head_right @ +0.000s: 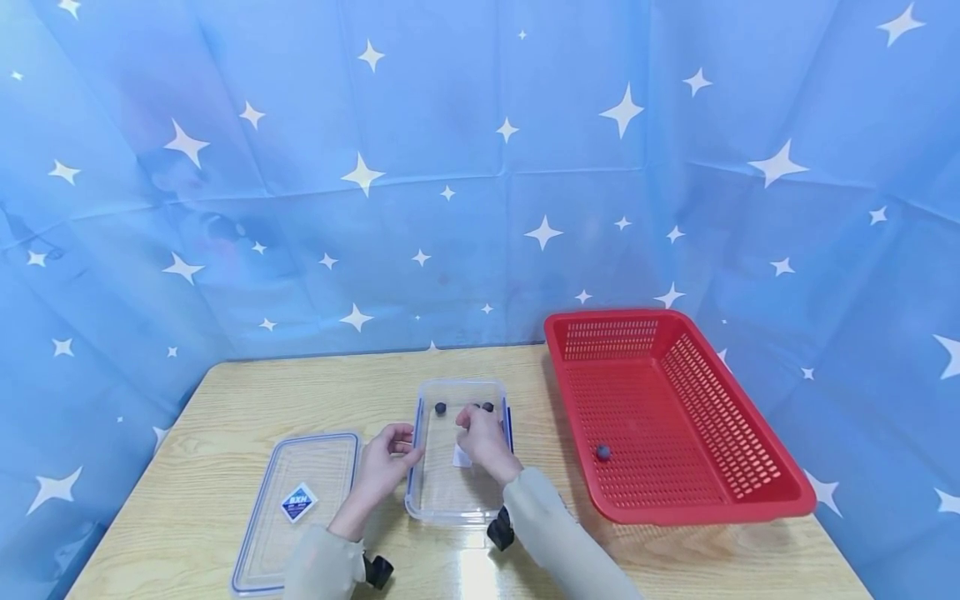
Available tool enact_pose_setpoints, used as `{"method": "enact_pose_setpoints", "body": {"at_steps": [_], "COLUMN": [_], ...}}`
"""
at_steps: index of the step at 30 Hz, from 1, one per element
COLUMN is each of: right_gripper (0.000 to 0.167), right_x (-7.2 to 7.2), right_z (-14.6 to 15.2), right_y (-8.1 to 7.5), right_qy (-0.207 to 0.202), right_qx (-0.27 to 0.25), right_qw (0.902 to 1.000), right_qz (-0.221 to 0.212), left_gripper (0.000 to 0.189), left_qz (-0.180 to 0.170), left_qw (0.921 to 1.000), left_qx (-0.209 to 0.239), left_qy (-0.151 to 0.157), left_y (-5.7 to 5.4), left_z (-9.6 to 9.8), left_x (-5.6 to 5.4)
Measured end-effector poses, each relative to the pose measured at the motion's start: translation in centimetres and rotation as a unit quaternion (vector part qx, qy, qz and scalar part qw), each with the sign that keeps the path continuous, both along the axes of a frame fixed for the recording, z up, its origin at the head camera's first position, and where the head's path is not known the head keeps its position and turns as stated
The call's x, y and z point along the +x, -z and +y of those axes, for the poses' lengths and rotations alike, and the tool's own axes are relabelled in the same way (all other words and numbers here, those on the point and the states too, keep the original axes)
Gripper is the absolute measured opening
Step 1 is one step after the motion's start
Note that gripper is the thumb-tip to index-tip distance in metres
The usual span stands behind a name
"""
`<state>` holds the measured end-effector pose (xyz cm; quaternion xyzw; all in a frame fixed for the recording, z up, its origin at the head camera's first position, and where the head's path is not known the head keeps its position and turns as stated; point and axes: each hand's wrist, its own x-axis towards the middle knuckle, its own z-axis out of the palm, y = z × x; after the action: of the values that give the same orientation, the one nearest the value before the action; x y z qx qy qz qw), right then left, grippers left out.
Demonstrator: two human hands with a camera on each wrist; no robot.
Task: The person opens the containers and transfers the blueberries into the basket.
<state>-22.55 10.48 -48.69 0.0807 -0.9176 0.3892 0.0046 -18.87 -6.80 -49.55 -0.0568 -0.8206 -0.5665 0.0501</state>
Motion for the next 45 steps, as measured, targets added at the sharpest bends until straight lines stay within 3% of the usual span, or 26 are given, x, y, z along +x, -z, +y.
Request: {"method": "enact_pose_setpoints", "body": {"at_steps": [5,16,24,32,45], "right_gripper": [0.030,0.031,0.024,0.020,0.021], "right_x": [0.1,0.0,-0.2,0.0,0.3], "right_z": [0.0,-0.2,0.1,0.2,1.4], "right_y": [-0.2,-0.4,0.0,-0.4,-4.2], "right_qy": [-0.021,-0.020,-0.016,-0.012,0.026], "right_qx": [0.023,0.063,-0.024,-0.085,-0.163], "right_qw": [0.9994,0.9965,0.9996,0.9963,0.9841], "right_qz": [-0.012,-0.052,-0.006,0.006,0.066], "left_gripper": [0.030,0.029,0.029,0.030,0.029], "left_qz": [-0.002,0.005,0.001,0.001,-0.004], "left_qw": [1.0000,1.0000,1.0000,1.0000,1.0000], "left_qx": [0.002,0.008,0.002,0.004,0.006], "left_qy": [-0.001,0.000,-0.004,-0.005,-0.003], "left_y": [0.0,0.0,-0.1,-0.1,-0.1], "left_z": [0.0,0.0,0.0,0.0,0.0], "left_x": [0.0,0.0,0.0,0.0,0.1]}}
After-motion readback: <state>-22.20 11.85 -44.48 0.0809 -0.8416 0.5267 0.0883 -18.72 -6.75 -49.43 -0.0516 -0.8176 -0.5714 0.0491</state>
